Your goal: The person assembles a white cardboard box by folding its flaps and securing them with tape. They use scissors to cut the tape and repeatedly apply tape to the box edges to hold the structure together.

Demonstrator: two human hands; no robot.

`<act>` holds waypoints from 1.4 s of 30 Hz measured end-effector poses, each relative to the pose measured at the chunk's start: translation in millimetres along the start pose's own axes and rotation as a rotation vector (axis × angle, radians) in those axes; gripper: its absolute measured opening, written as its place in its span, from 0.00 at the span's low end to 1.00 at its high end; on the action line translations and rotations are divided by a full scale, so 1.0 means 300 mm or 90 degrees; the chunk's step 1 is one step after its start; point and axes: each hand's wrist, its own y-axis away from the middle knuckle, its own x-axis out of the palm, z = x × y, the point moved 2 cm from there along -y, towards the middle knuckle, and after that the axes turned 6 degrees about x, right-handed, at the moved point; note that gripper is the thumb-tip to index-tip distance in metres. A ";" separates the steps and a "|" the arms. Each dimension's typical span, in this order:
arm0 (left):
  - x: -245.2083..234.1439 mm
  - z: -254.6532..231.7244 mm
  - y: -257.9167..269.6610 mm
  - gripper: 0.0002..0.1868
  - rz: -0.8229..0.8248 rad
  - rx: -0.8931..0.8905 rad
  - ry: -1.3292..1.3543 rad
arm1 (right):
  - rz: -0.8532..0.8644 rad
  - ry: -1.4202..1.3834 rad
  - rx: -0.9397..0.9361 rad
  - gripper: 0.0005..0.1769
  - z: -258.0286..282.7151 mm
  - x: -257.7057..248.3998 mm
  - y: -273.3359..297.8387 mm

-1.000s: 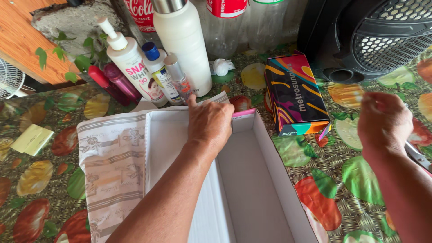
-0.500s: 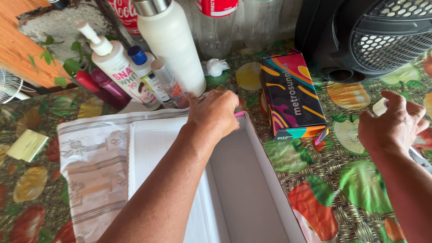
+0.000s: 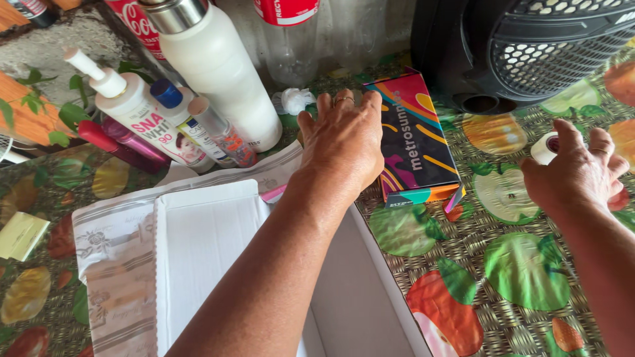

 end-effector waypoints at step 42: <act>-0.081 0.216 0.309 0.21 -0.065 -0.175 0.961 | 0.382 -0.287 -0.393 0.48 0.740 -0.371 0.668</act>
